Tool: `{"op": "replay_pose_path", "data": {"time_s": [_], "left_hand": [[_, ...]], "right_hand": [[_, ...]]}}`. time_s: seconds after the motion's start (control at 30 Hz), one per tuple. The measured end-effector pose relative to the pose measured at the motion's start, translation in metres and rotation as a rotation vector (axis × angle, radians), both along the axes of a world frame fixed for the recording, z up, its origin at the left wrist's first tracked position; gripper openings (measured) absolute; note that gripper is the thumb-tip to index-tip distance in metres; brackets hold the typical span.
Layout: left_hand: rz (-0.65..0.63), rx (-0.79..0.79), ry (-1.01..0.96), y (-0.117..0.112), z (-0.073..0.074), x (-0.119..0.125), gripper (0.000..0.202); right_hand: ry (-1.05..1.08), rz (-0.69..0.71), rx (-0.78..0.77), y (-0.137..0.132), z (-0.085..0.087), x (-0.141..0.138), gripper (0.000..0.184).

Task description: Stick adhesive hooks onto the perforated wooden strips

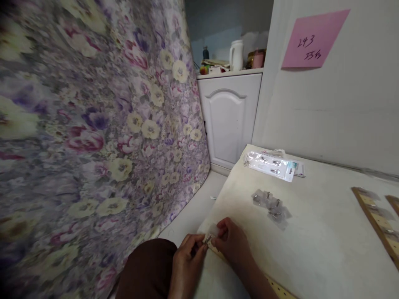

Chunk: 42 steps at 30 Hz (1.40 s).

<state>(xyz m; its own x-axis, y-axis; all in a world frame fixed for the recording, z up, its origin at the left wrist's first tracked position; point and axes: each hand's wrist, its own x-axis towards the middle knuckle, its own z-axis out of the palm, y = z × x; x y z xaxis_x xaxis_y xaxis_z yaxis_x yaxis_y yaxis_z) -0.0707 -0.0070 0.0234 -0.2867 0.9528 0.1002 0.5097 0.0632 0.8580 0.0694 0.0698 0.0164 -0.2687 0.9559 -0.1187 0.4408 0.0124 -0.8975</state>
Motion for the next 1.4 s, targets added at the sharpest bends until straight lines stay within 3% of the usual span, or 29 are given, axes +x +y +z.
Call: {"op": "replay_pose_path", "data": {"time_s": [0.3, 0.93, 1.4], "left_hand": [[0.008, 0.045, -0.020, 0.002, -0.001, -0.001, 0.025], [-0.055, 0.012, -0.055, 0.003, -0.011, -0.004, 0.020], [-0.063, 0.038, 0.011, 0.001, -0.012, -0.008, 0.025]], "right_hand": [[-0.003, 0.001, -0.005, -0.001, 0.001, 0.000, 0.026], [-0.010, 0.035, -0.013, 0.002, -0.003, 0.001, 0.026], [-0.071, -0.039, 0.102, -0.006, 0.001, 0.000, 0.034]]}}
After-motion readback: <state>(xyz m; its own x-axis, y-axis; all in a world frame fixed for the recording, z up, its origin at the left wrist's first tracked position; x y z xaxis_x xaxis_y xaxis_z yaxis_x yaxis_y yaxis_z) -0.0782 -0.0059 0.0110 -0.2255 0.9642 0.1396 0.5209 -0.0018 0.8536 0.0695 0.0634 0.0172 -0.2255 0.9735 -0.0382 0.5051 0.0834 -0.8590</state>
